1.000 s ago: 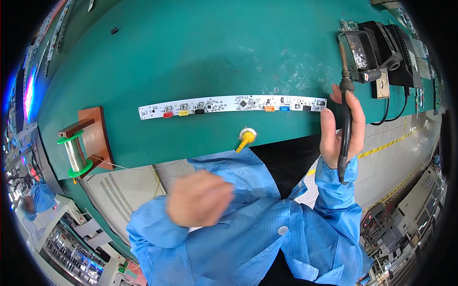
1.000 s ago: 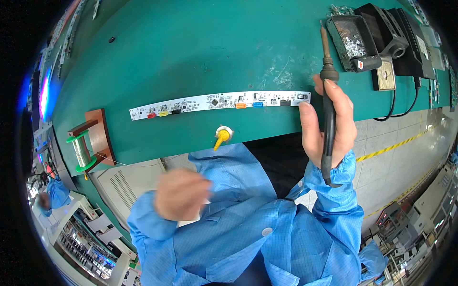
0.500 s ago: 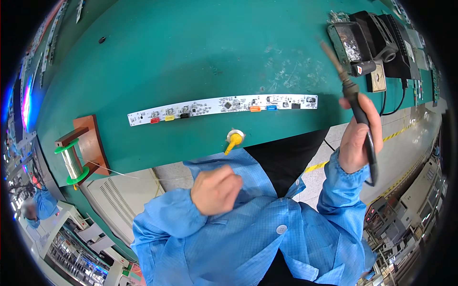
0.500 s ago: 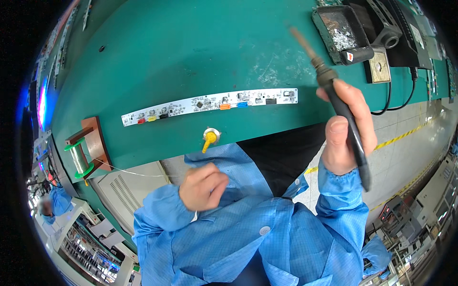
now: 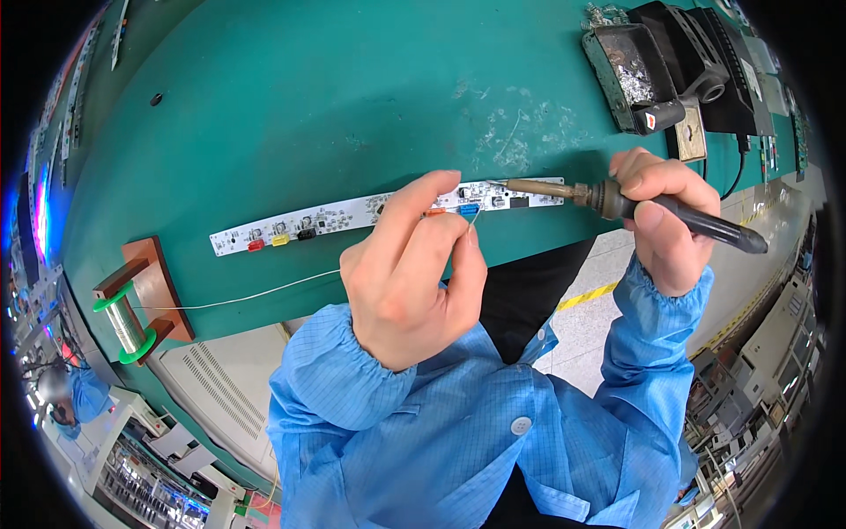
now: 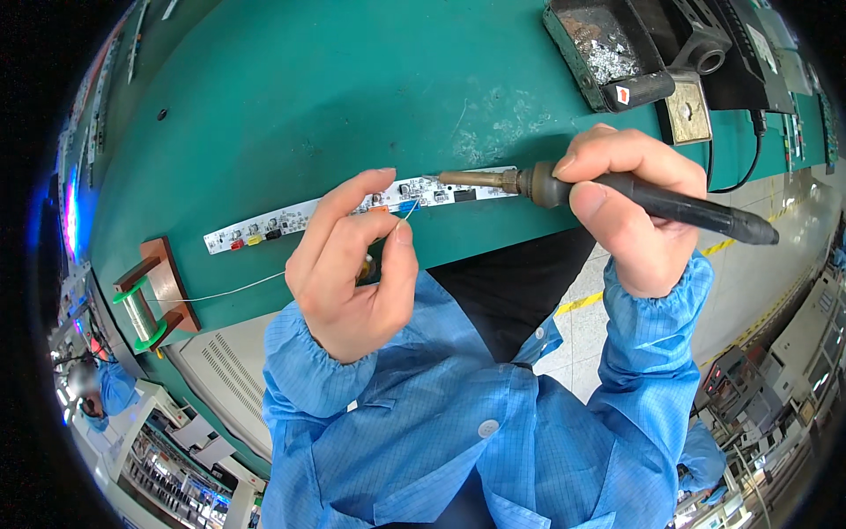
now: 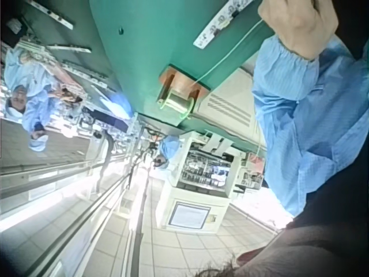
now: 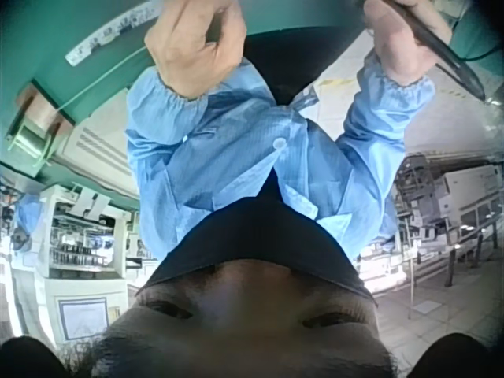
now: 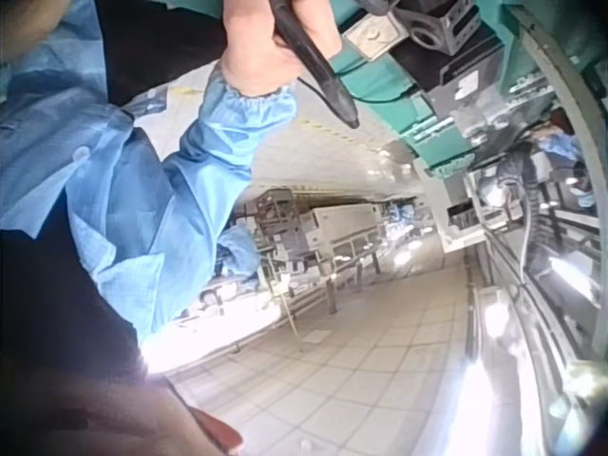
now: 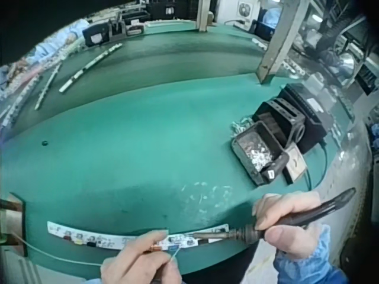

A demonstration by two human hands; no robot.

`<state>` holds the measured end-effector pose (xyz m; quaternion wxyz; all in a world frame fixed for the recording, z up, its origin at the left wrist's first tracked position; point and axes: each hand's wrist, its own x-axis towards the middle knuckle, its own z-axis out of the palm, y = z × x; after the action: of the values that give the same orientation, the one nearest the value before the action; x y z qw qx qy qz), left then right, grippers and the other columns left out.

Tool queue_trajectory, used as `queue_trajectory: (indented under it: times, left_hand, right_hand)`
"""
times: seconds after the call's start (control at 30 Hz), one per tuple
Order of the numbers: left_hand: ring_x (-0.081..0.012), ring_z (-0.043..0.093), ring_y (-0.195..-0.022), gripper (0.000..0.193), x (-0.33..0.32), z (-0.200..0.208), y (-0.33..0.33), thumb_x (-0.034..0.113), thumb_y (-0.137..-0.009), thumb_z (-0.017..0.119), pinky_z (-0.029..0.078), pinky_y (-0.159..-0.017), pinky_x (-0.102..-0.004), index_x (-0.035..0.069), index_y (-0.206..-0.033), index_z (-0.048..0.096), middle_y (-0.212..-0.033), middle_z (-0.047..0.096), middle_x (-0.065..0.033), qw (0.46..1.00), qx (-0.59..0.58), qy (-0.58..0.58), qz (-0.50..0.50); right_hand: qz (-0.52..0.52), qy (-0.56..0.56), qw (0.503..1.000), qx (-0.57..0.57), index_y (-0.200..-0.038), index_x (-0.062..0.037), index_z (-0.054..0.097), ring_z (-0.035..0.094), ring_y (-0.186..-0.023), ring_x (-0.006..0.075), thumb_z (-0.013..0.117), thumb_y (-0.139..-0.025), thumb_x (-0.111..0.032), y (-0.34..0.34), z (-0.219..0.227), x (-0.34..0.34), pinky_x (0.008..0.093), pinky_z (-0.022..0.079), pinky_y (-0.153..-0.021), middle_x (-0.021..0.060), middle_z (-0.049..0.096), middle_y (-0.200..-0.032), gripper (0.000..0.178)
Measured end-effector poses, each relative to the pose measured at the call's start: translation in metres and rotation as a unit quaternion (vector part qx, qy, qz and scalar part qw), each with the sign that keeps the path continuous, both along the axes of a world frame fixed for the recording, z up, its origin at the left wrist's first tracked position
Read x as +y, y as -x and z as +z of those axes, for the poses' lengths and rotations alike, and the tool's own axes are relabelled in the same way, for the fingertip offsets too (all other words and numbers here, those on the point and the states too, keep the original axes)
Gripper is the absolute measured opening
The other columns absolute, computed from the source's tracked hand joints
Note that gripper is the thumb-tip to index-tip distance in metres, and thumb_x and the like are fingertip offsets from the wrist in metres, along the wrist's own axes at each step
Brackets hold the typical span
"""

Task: Soldering electronic components onto long white LED circuit board strips at an assembly station.

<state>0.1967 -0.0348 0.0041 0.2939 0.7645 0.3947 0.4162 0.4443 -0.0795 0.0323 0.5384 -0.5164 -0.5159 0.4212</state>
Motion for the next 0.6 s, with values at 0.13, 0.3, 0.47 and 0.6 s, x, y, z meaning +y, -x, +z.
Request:
queue_trajectory:
  times: [0.13, 0.3, 0.47, 0.6]
  left_hand:
    - [-0.0220, 0.066, -0.057, 0.017, -0.001, 0.000, -0.002, -0.008, -0.069, 0.071, 0.051, -0.048, -0.0305, 0.001, -0.079, 0.062, -0.103, 0.070, -0.0167, 1.000, 0.010, 0.021, -0.002]
    - [-0.0223, 0.065, -0.058, 0.017, 0.000, 0.002, -0.003, -0.008, -0.069, 0.071, 0.051, -0.049, -0.0313, 0.001, -0.079, 0.061, -0.104, 0.069, -0.0164, 0.999, 0.026, 0.036, -0.004]
    - [-0.0158, 0.063, -0.063, 0.012, -0.001, 0.006, -0.003, -0.010, -0.075, 0.069, 0.049, -0.054, -0.0279, -0.001, -0.081, 0.064, -0.105, 0.069, -0.0193, 0.997, 0.037, 0.060, -0.010]
    - [-0.0163, 0.063, -0.063, 0.012, -0.001, 0.008, -0.004, -0.009, -0.075, 0.069, 0.049, -0.054, -0.0280, -0.001, -0.081, 0.064, -0.103, 0.068, -0.0175, 0.997, 0.050, 0.064, -0.009]
  right_hand:
    - [0.023, 0.012, 1.000, -0.011, -0.089, 0.0039, 0.070, 0.056, -0.074, 0.0168, 0.067, -0.073, -0.008, -0.004, -0.003, 0.005, 0.0299, 0.043, -0.067, 0.0107, 0.065, -0.081, 0.020]
    - [0.026, 0.038, 0.999, -0.016, -0.089, 0.0038, 0.071, 0.057, -0.074, 0.0154, 0.067, -0.072, -0.009, -0.008, -0.003, 0.008, 0.0287, 0.044, -0.069, 0.0091, 0.066, -0.081, 0.021]
    - [0.021, 0.074, 0.997, -0.003, -0.090, 0.0034, 0.072, 0.061, -0.078, 0.0149, 0.066, -0.073, -0.009, -0.009, -0.001, 0.010, 0.0275, 0.046, -0.072, 0.0090, 0.069, -0.085, 0.022]
    - [0.023, 0.108, 0.994, 0.008, -0.089, 0.0028, 0.072, 0.062, -0.080, 0.0146, 0.065, -0.073, -0.011, -0.011, 0.002, 0.014, 0.0269, 0.047, -0.074, 0.0090, 0.071, -0.087, 0.022]
